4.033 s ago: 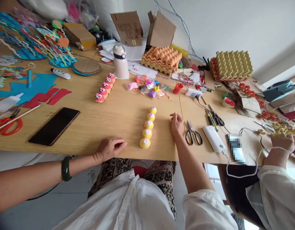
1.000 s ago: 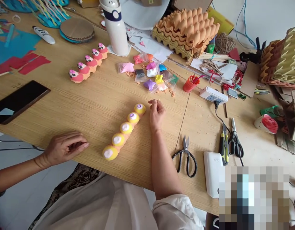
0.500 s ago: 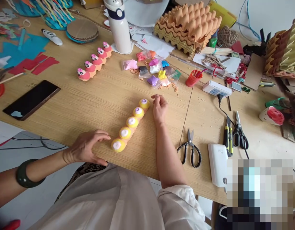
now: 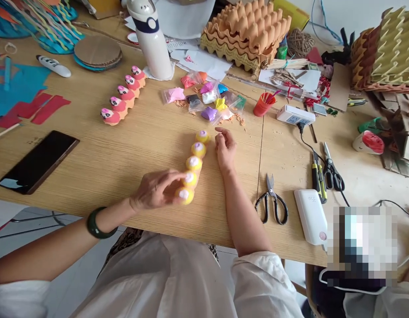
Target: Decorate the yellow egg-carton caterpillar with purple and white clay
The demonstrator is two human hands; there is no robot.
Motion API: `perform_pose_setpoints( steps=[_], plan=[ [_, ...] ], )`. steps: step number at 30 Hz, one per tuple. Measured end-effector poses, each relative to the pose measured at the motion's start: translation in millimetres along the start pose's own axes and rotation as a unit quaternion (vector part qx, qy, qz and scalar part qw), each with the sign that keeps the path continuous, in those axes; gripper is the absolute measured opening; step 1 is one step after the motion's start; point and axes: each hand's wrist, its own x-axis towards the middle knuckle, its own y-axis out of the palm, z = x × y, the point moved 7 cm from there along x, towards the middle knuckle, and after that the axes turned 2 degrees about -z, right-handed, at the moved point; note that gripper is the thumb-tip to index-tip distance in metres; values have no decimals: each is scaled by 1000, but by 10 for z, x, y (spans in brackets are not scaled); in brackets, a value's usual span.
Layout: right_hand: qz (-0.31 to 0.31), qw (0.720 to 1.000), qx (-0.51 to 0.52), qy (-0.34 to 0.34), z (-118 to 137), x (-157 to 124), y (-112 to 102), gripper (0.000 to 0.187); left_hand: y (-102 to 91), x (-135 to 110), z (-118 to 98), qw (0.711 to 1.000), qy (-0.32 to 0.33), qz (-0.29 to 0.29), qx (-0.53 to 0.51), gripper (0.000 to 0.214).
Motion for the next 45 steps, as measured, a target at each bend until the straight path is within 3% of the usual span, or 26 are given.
perform_pose_setpoints(
  steps=[3, 5, 8, 10, 14, 17, 21, 33, 39, 45],
  plan=[
    [-73, 995, 67, 0, 40, 23, -111, 14, -83, 382, 178, 990, -65, -88, -85, 38],
    [-84, 992, 94, 14, 59, -22, -139, 12, -98, 590, 320, 961, -117, -166, -186, 38],
    [-65, 990, 127, 17, 87, -230, -150, 19, -12, 763, 477, 917, -168, -235, -276, 34],
    [-35, 990, 132, 27, 73, -430, -134, 25, 32, 795, 512, 910, -168, -254, -282, 29],
    [-26, 994, 103, 25, 46, -708, -130, 32, 27, 791, 420, 942, -88, -219, -240, 26],
    [2, 995, 92, 24, 51, -725, -68, 35, 22, 783, 317, 962, -22, -163, -218, 24],
    [23, 997, 72, 16, 101, -712, -27, 34, 42, 773, 259, 965, 9, -122, -230, 23],
    [30, 994, 107, -17, 185, -830, 2, 33, -51, 741, 118, 968, 22, -179, -174, 21],
    [30, 993, 107, -40, 292, -876, -21, 20, -30, 723, 62, 966, 61, -205, -142, 29],
    [45, 995, 80, -39, 373, -931, 37, 35, -4, 701, -7, 962, 95, -207, -151, 24]
  ],
)
